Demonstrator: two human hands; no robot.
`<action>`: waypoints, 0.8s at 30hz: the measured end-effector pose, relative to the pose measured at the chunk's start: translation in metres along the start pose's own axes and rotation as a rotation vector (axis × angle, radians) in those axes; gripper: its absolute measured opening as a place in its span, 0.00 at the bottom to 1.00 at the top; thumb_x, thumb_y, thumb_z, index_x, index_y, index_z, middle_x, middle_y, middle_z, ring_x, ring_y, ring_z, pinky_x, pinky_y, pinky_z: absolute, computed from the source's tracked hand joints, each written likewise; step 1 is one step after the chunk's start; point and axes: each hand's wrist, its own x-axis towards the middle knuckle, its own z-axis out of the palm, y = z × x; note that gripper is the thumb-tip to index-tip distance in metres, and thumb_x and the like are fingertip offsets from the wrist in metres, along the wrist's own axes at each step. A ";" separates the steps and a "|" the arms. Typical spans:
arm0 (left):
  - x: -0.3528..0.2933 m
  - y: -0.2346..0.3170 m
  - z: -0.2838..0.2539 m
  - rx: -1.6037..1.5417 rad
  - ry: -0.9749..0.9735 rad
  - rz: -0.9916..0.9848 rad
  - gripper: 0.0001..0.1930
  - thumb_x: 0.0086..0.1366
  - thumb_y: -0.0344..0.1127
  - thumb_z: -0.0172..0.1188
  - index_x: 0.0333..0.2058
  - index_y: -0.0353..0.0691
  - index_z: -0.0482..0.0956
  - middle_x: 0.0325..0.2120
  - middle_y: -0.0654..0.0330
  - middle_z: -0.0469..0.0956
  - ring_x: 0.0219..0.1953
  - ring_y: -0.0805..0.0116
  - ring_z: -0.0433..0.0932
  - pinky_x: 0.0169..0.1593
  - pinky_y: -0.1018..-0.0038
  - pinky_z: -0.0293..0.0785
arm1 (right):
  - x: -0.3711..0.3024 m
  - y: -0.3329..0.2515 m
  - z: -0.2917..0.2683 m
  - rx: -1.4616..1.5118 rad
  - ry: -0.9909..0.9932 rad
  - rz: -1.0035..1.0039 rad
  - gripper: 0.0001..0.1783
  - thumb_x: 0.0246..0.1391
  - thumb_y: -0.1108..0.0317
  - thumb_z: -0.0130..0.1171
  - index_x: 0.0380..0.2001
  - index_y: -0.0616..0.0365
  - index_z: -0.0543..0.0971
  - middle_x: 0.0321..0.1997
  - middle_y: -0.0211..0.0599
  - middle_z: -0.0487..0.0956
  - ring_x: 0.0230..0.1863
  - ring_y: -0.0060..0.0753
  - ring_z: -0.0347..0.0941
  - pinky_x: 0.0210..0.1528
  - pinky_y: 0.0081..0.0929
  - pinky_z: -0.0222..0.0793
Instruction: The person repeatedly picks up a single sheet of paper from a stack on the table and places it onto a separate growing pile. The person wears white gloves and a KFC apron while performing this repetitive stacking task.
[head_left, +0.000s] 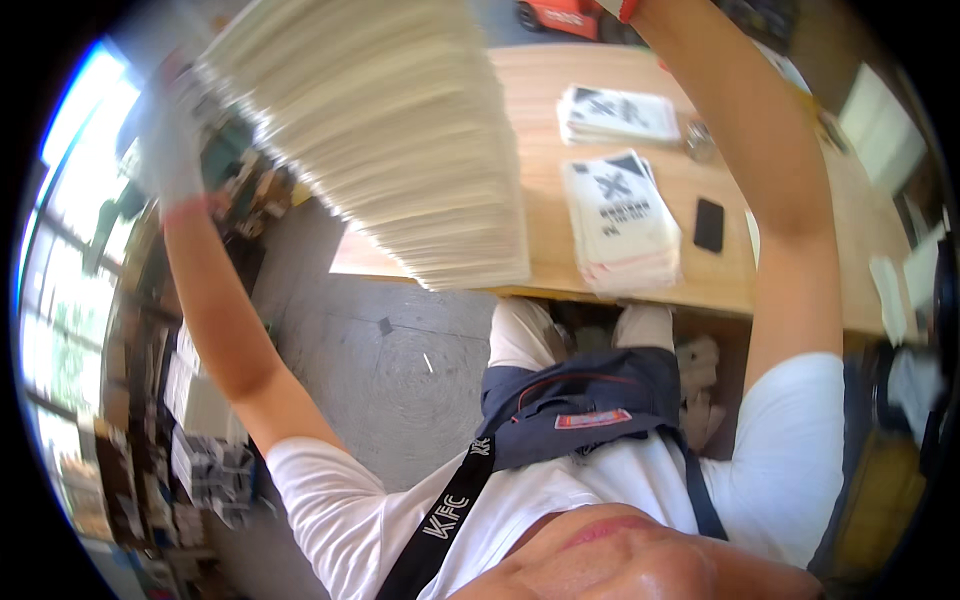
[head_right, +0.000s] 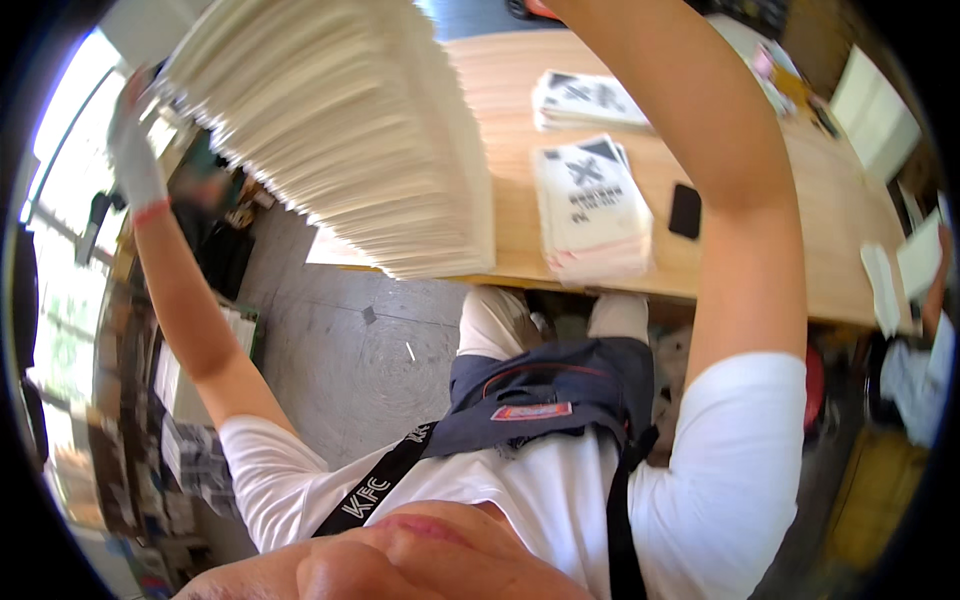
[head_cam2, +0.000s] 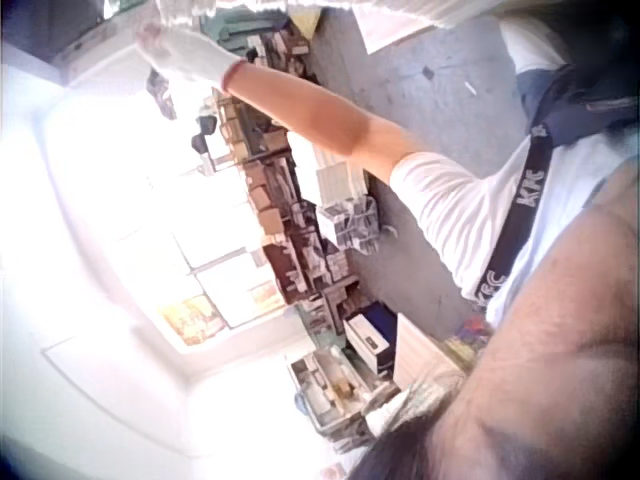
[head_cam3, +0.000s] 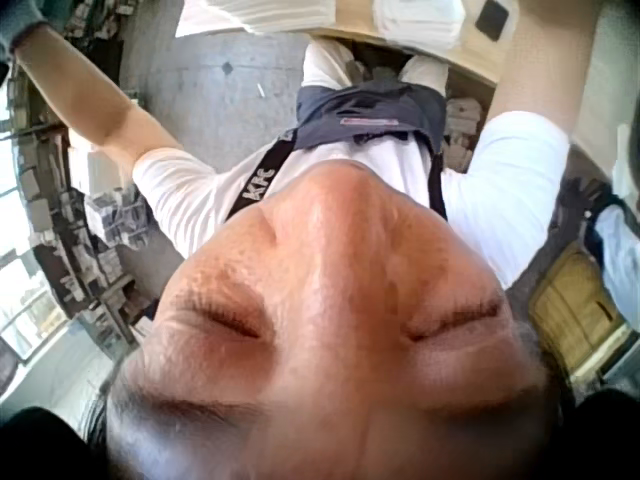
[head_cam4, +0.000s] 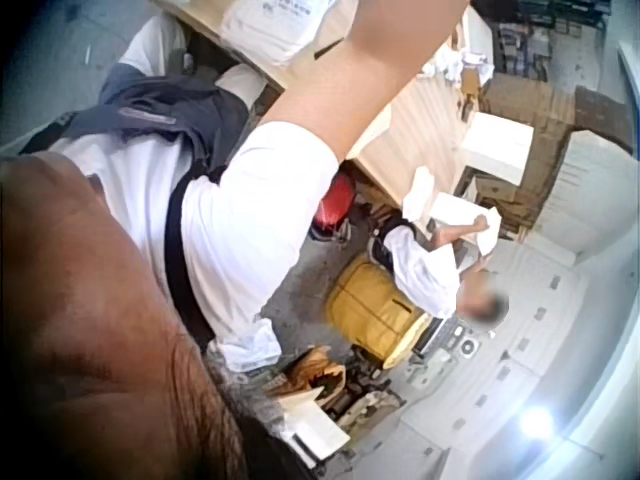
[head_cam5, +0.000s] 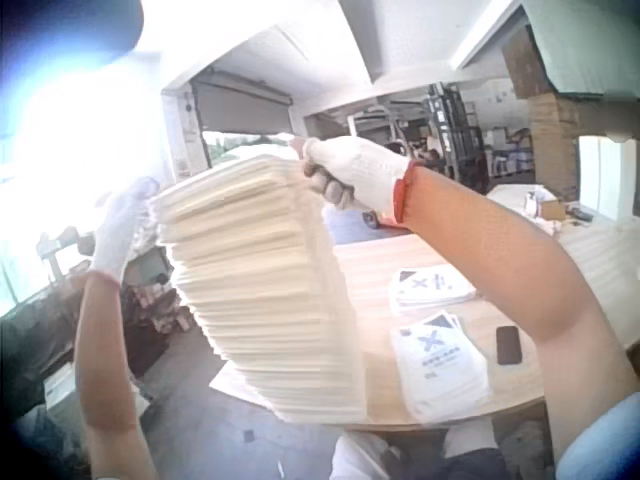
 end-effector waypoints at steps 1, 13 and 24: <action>-0.055 0.036 0.025 -0.123 0.210 0.041 0.22 0.65 0.37 0.43 0.54 0.29 0.62 0.51 0.49 0.68 0.53 0.60 0.68 0.54 0.71 0.68 | -0.010 0.012 -0.010 0.055 0.040 -0.043 0.15 0.60 0.58 0.43 0.24 0.51 0.71 0.13 0.20 0.65 0.10 0.13 0.54 0.10 0.13 0.49; -0.464 -0.085 0.155 -0.108 -0.293 -0.313 0.08 0.61 0.24 0.48 0.36 0.31 0.75 0.38 0.55 0.75 0.40 0.66 0.73 0.44 0.73 0.70 | -0.430 0.280 -0.287 -0.225 1.030 0.693 0.14 0.56 0.56 0.47 0.26 0.55 0.70 0.13 0.27 0.68 0.08 0.20 0.58 0.09 0.20 0.50; -0.434 0.006 0.296 -0.500 -0.843 -0.084 0.05 0.57 0.26 0.53 0.31 0.36 0.78 0.34 0.55 0.78 0.30 0.64 0.74 0.35 0.74 0.69 | -0.473 0.338 -0.297 0.374 1.344 0.685 0.09 0.54 0.63 0.54 0.30 0.58 0.73 0.26 0.37 0.76 0.16 0.19 0.65 0.12 0.14 0.59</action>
